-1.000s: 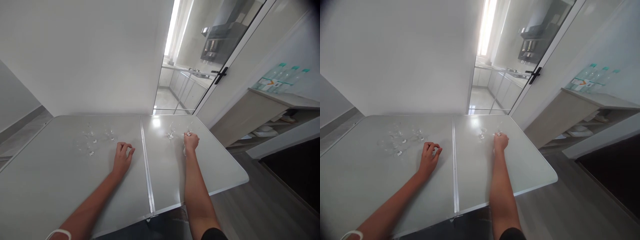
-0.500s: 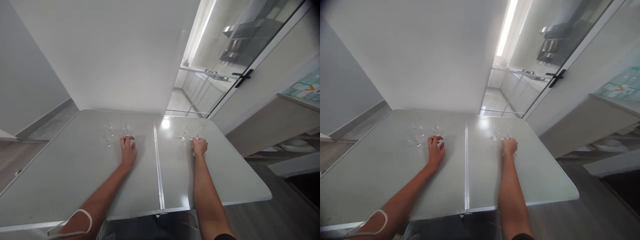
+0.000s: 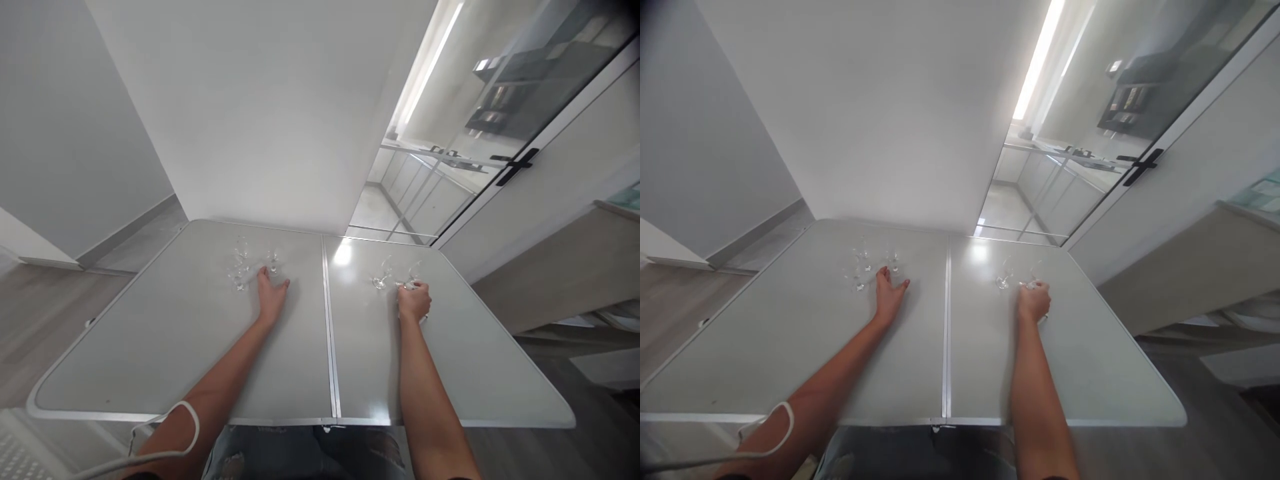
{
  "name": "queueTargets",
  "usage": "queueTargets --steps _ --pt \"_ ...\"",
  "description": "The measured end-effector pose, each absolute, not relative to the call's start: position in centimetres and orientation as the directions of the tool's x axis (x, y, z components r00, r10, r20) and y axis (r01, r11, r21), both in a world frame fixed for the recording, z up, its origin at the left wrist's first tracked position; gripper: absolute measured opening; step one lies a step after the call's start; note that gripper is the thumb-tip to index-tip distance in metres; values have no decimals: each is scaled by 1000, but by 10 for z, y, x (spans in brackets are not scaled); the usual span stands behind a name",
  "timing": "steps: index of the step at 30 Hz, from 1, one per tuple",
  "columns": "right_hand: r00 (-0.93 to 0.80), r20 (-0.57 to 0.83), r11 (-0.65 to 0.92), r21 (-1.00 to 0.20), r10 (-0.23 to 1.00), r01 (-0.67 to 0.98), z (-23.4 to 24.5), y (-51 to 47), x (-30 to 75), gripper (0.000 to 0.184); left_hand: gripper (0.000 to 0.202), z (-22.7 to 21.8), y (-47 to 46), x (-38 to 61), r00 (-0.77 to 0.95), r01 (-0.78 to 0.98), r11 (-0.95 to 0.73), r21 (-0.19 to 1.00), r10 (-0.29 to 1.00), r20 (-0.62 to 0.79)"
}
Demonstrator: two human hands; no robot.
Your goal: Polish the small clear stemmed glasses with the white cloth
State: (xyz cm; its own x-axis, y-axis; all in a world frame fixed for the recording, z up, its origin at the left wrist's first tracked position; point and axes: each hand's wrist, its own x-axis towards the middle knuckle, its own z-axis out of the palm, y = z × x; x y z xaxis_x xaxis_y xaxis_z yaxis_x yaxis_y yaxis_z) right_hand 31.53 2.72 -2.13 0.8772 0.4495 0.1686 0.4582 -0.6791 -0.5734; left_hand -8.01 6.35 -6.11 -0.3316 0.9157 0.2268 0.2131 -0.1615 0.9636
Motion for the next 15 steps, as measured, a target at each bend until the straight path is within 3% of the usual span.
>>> queueTargets --steps 4,9,12,15 --pt "882 160 -697 -557 443 451 -21 28 314 43 91 -65 83 -83 -327 224 -126 966 924 196" --pt "876 149 -703 -542 458 460 -23 27 315 36 88 -58 107 -75 -378 248 -152 957 894 240" --pt "869 130 -700 -541 478 466 -21 24 315 36 72 -49 113 -67 -416 277 -186 943 861 292" --pt "847 110 -686 -537 521 491 -14 20 313 40 44 -42 115 -61 -419 270 -227 936 847 326"
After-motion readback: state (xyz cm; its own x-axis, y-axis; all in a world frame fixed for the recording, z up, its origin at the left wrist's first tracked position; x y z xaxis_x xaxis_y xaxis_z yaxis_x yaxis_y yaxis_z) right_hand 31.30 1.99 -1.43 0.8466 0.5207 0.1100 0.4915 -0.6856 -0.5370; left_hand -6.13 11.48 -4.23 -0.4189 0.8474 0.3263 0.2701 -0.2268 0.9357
